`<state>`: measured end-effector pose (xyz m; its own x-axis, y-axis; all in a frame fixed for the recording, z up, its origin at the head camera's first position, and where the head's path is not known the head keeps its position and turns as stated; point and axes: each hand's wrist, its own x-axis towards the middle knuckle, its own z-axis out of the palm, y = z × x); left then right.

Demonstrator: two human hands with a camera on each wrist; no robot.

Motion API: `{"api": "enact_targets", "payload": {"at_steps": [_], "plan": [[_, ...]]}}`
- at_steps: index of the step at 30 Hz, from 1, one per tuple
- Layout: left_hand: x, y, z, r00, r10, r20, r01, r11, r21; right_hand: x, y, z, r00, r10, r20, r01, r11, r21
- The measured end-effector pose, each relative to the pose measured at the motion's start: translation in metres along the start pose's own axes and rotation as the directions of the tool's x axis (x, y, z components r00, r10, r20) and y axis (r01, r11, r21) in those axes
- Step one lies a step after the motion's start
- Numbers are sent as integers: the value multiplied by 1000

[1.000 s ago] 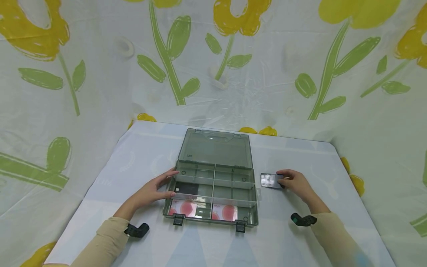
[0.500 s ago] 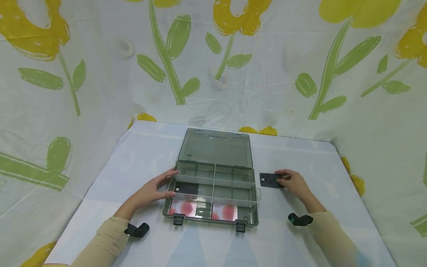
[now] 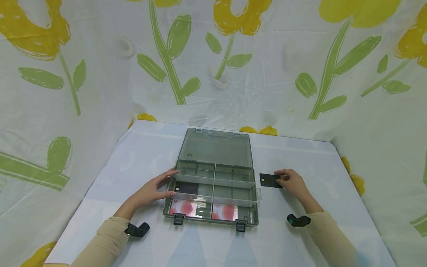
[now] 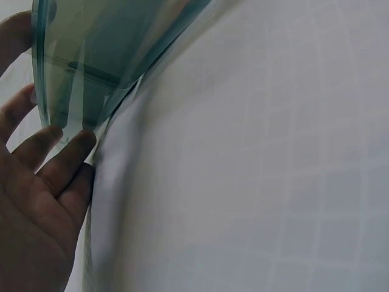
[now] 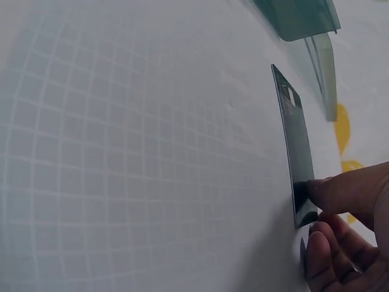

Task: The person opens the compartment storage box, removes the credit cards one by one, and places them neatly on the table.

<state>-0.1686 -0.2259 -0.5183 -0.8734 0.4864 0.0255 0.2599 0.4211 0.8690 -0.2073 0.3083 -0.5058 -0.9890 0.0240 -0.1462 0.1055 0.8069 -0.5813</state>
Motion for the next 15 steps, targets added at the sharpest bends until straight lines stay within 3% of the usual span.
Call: {"api": "enact_targets", "payload": {"at_steps": [15], "plan": [[-1, 0, 0, 1000, -8, -6, 8, 1000, 13, -2, -1, -2, 1000, -21, -11, 22, 1000, 8]]}}
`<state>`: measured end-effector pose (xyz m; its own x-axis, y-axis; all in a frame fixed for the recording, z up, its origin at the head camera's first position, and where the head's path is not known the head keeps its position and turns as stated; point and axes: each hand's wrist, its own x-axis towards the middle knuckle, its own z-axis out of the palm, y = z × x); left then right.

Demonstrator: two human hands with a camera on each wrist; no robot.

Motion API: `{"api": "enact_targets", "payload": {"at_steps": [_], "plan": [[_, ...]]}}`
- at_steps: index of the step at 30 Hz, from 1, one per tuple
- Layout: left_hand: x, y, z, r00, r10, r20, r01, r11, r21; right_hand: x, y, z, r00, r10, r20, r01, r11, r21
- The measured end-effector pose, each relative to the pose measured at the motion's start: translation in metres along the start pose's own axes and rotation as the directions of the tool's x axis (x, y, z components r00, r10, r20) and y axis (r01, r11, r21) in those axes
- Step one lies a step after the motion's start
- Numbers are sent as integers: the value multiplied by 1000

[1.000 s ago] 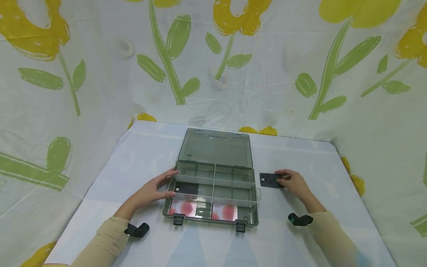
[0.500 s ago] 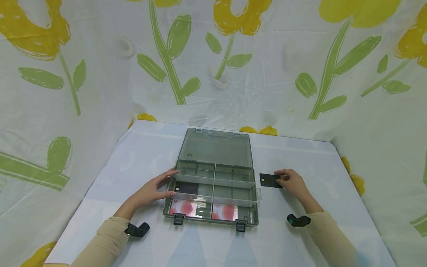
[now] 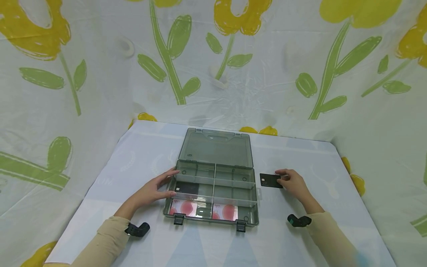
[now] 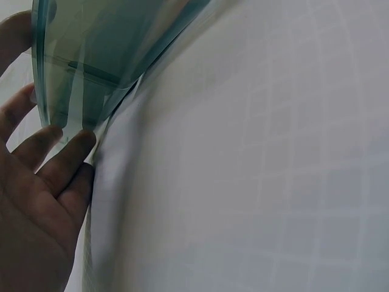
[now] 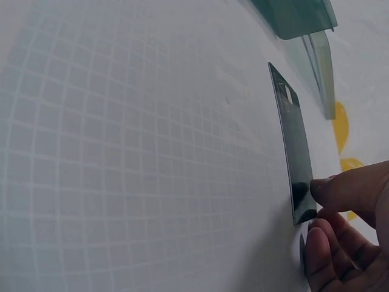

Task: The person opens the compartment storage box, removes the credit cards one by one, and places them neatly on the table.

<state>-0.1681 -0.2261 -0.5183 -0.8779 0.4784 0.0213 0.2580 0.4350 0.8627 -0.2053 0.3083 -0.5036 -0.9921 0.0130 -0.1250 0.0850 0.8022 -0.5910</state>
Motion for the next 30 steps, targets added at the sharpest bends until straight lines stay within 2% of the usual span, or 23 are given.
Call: {"api": "enact_targets", "payload": {"at_steps": [21, 30], "plan": [[1, -3, 0, 1000, 16, 7, -16, 1000, -12, -5, 1, -4, 999, 43, -16, -42, 999, 18], [0, -2, 0, 1000, 5, 1, -5, 1000, -2, -11, -3, -6, 1000, 22, -17, -21, 999, 23]]}}
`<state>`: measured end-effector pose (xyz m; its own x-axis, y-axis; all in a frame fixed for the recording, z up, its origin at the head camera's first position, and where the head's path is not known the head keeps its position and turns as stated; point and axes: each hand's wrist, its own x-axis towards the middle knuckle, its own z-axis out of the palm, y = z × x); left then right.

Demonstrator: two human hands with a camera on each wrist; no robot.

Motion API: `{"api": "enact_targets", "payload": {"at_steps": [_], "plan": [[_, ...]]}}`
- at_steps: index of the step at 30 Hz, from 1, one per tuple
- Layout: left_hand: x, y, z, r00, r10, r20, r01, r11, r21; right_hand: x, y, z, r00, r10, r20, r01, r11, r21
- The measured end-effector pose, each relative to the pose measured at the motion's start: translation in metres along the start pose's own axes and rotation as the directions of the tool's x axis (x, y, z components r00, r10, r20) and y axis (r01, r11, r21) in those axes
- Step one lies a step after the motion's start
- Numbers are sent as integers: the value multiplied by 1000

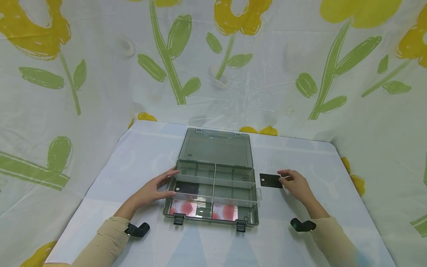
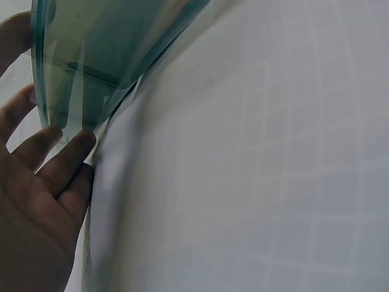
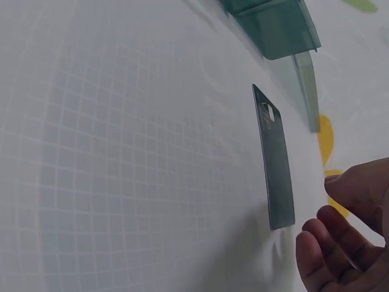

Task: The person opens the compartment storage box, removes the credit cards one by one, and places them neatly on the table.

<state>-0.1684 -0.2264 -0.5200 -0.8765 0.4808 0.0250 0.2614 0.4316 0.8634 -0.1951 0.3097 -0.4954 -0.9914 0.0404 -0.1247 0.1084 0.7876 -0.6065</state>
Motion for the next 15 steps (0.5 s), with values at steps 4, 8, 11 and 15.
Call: {"api": "enact_targets", "payload": {"at_steps": [4, 8, 11, 15], "plan": [[0, -1, 0, 1000, 4, 3, -4, 1000, -4, -4, -3, -2, 1000, -28, -6, 28, 1000, 1], [0, -1, 0, 1000, 11, 9, -11, 1000, -19, -7, -6, -4, 998, -61, -5, 61, 998, 8], [1, -1, 0, 1000, 17, 14, -16, 999, -33, -10, -9, -5, 996, -89, 1, 89, 996, 18], [1, -1, 0, 1000, 14, 16, -13, 999, -34, -13, -12, -6, 995, -104, 8, 103, 994, 28]]}}
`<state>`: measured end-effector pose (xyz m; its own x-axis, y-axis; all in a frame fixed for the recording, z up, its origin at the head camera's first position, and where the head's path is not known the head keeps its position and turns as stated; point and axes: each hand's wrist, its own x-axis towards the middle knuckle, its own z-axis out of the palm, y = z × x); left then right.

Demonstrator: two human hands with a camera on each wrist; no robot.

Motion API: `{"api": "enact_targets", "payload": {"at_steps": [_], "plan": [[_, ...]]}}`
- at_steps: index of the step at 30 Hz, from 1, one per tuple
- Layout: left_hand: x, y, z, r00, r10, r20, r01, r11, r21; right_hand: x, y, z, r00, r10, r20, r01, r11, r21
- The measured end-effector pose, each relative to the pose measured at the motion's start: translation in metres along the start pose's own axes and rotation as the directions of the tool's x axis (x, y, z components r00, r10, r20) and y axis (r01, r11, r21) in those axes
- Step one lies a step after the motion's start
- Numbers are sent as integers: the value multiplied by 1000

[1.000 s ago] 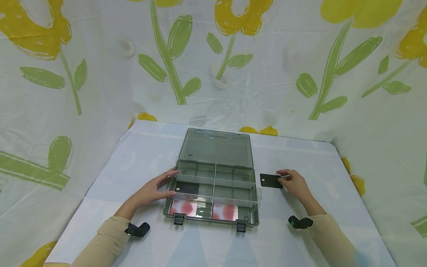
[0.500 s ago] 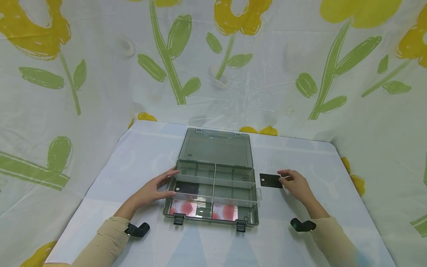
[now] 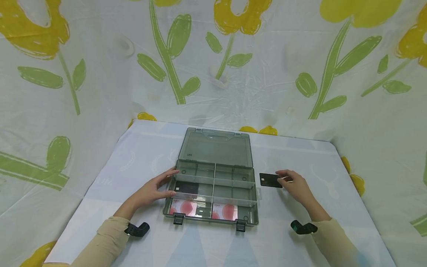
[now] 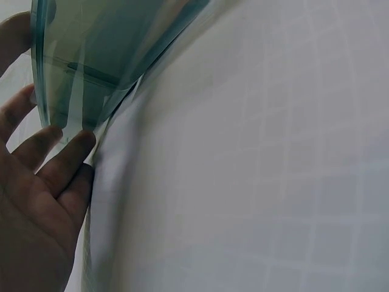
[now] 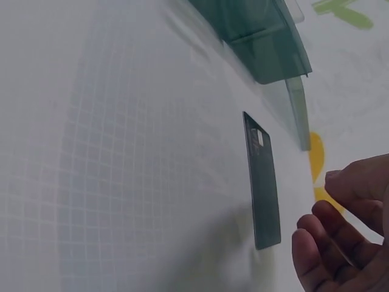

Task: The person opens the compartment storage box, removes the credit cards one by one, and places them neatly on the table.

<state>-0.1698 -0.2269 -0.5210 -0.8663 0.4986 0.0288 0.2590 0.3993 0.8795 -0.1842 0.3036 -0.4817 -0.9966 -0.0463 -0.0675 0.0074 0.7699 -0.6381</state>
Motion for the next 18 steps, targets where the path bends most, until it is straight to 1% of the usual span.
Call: {"api": "enact_targets", "payload": {"at_steps": [5, 12, 18], "plan": [[0, -1, 0, 1000, -6, -1, 6, 1000, -3, -3, -5, 0, 1000, -11, 19, 11, 1000, 2], [-1, 1, 0, 1000, -22, -8, 22, 1000, 4, -9, -16, 1, 996, -85, 30, 85, 996, 9], [0, 0, 0, 1000, -16, -5, 16, 1000, -1, -14, -25, 3, 993, -109, 42, 107, 994, 38]]}}
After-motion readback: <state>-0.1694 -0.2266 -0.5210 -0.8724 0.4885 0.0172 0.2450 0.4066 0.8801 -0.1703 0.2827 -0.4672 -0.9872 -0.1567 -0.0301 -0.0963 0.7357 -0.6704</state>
